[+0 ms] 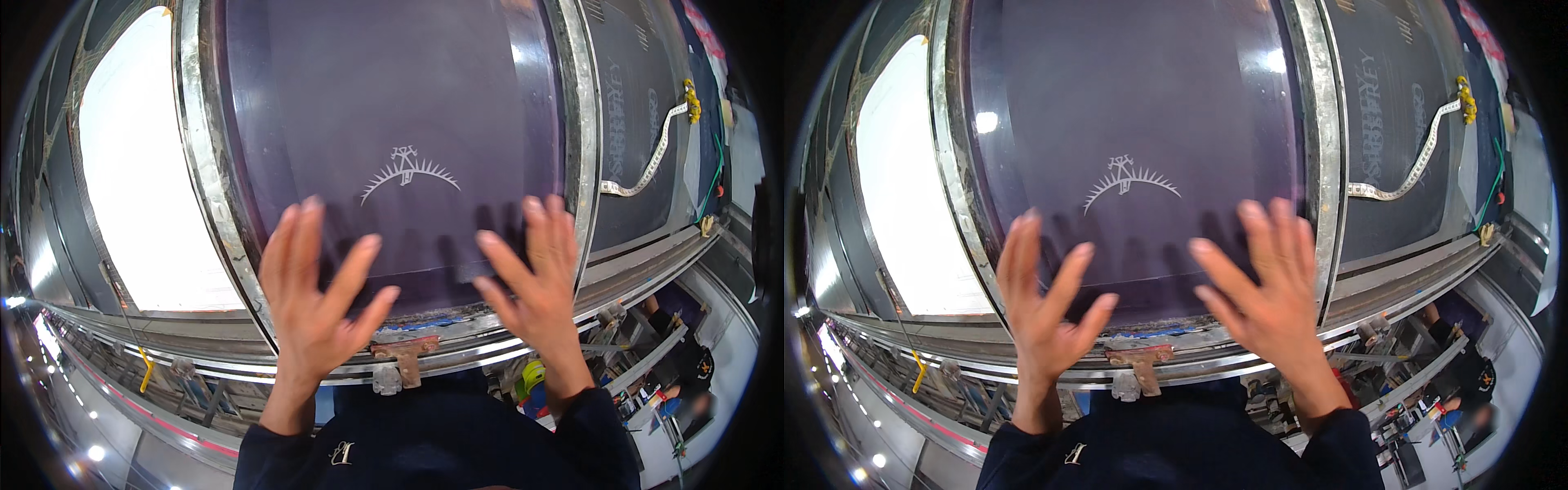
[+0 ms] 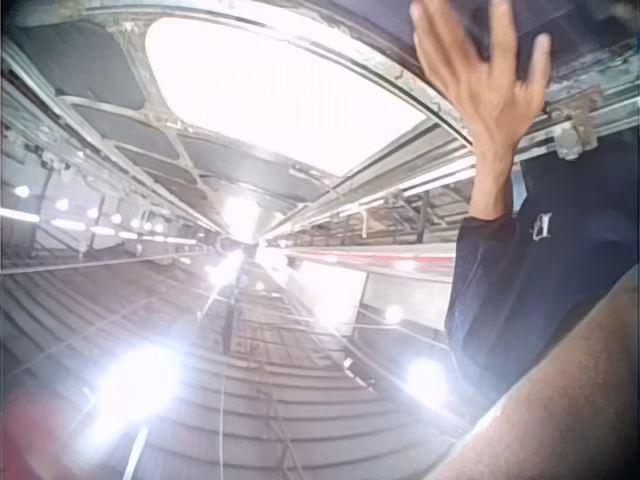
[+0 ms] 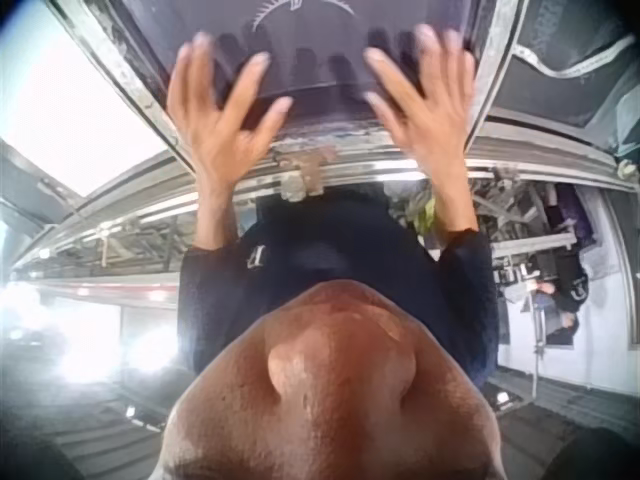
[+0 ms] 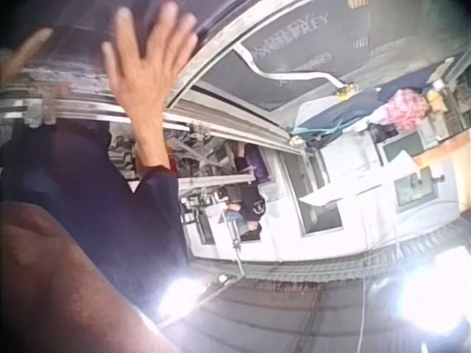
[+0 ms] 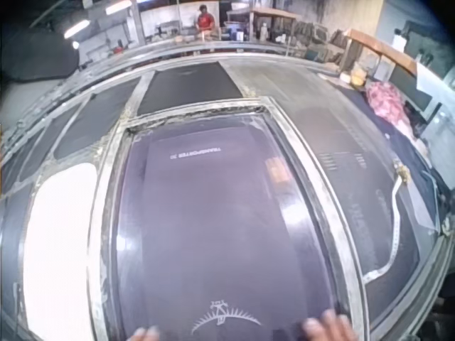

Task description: The person measures a grid-lined surface with a flexible tape measure, then places a purple panel labeled TRANSPORTER 30 over it and smooths it down. They repeat this process with a white panel, aligning and pressing each panel into place on the workbench.

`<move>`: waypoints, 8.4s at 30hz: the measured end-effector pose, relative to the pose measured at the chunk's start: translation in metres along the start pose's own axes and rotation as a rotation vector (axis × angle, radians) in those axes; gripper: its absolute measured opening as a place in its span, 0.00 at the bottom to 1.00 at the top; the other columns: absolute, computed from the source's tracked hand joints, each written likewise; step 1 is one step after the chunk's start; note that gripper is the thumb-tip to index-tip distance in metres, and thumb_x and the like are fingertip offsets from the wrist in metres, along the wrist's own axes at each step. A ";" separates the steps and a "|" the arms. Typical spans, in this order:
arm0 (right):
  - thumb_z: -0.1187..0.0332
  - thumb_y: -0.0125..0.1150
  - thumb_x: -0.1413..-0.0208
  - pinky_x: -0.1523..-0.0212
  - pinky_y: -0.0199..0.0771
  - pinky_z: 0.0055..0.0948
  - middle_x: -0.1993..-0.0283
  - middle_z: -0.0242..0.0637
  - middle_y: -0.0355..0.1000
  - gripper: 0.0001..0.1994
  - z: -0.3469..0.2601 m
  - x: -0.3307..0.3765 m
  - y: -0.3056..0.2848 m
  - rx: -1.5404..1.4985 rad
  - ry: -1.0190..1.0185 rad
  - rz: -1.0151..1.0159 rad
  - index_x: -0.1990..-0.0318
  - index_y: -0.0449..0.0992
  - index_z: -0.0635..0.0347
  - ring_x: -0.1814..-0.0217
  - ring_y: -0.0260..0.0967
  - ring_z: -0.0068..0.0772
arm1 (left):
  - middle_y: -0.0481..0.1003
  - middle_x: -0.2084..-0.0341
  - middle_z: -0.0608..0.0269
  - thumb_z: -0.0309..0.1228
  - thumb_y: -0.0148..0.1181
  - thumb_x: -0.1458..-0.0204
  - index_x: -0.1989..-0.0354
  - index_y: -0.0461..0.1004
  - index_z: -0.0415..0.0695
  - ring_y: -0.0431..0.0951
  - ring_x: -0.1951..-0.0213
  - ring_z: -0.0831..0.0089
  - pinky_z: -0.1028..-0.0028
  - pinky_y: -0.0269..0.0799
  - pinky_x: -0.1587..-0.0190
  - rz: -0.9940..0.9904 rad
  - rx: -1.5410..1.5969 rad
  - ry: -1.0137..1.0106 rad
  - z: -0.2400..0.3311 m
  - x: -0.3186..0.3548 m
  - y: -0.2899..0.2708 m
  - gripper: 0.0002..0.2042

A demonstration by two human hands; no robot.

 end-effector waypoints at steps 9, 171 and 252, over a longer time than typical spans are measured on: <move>0.45 0.66 0.50 0.25 0.37 0.58 0.22 0.39 0.51 0.32 0.001 -0.032 0.034 0.030 -0.009 -0.085 0.34 0.70 0.27 0.20 0.40 0.55 | 0.54 0.28 0.47 0.54 0.71 0.57 0.41 0.77 0.63 0.46 0.26 0.42 0.41 0.39 0.29 -0.208 -0.084 0.008 0.010 -0.024 0.037 0.31; 0.59 0.81 0.60 0.67 0.61 0.27 0.75 0.29 0.70 0.17 0.105 -0.061 -0.028 -0.209 0.367 0.022 0.73 0.82 0.64 0.65 0.61 0.25 | 0.70 0.77 0.72 0.29 0.70 0.46 0.70 0.80 0.37 0.58 0.77 0.88 0.83 0.51 0.76 0.298 0.360 -0.638 -0.135 0.015 -0.032 0.08; 0.67 0.56 0.36 0.33 0.63 0.43 0.43 0.42 0.76 0.14 0.099 -0.069 -0.086 0.036 0.013 0.408 0.47 0.79 0.59 0.36 0.70 0.47 | 0.80 0.53 0.51 0.36 0.61 0.40 0.43 0.76 0.38 0.79 0.48 0.61 0.64 0.70 0.43 0.534 0.416 -0.425 -0.124 -0.115 -0.101 0.20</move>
Point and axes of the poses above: each hand's wrist, its own x-axis away from the middle knuckle, its own y-axis out of the palm, z = x × y, the point moved 7 cm from there along -x, towards the middle knuckle
